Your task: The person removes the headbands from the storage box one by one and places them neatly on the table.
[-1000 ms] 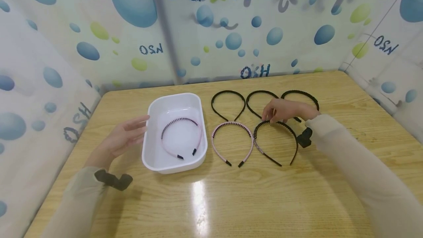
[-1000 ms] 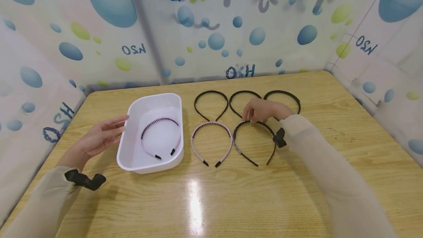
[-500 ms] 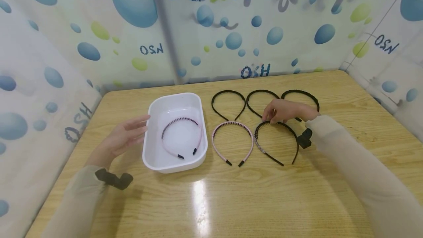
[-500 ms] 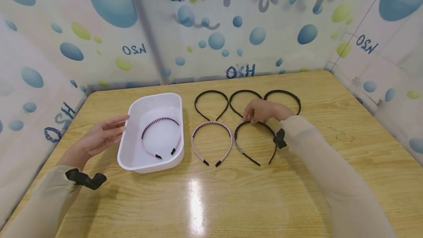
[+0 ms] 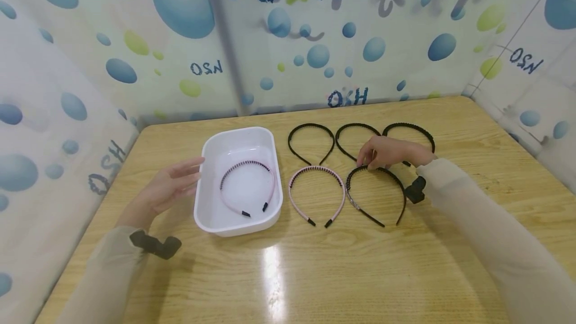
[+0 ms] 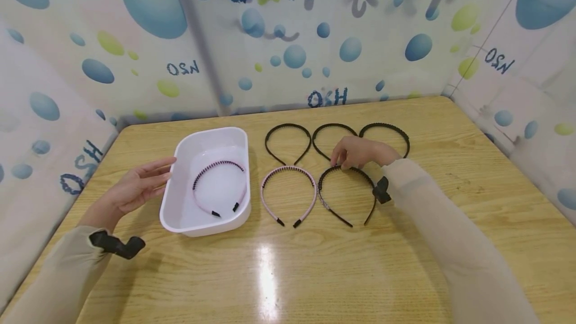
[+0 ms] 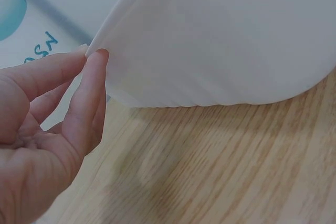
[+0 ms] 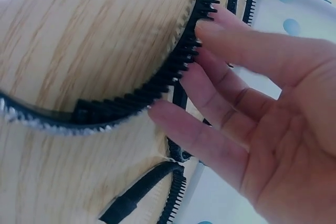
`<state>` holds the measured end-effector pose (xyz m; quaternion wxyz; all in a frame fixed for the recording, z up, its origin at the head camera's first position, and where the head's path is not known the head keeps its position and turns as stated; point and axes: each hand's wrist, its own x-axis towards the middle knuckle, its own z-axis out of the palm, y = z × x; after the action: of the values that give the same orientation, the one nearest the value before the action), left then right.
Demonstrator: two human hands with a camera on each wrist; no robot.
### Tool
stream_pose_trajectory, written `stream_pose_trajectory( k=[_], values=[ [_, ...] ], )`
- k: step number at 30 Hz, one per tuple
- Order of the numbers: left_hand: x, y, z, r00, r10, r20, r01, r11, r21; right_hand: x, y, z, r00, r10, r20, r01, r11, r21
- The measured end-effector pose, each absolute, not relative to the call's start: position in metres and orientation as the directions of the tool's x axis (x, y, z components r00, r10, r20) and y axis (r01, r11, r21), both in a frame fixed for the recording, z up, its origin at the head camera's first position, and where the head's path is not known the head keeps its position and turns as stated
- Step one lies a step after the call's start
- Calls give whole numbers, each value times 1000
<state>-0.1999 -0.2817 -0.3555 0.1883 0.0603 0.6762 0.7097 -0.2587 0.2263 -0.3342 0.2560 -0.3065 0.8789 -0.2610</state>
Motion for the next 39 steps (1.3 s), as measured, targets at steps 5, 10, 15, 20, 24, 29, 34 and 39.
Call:
stream_pose_trajectory(
  k=[5,10,15,20,24,29,34,39],
  values=[
    [-200,-282,-356,-922,348,-168,-184,-13,983,-261,229,-330,-689,-668,-282,-404,677,-615],
    [-200,-283,-357,-924,343,-172,-183,1,983,-266,229,-320,-712,-640,-288,-381,697,-607],
    [-200,-283,-357,-924,333,-186,-189,21,982,-270,219,-307,-711,-637,-298,-376,702,-605],
    [-200,-284,-358,-924,337,-183,-187,21,982,-275,203,-296,-712,-642,-285,-394,701,-594],
    [-200,-283,-359,-922,350,-168,-175,13,985,-279,188,-290,-706,-655,-270,-420,693,-586],
    [-201,-284,-360,-923,347,-165,-167,25,986,-283,165,-282,-682,-683,-261,-451,674,-585],
    [-200,-284,-359,-923,351,-161,-164,20,986,-285,143,-273,-653,-715,-249,-491,650,-580],
    [-199,-283,-358,-920,358,-157,-166,5,986,-288,123,-269,-617,-755,-223,-540,612,-577]
  ],
)
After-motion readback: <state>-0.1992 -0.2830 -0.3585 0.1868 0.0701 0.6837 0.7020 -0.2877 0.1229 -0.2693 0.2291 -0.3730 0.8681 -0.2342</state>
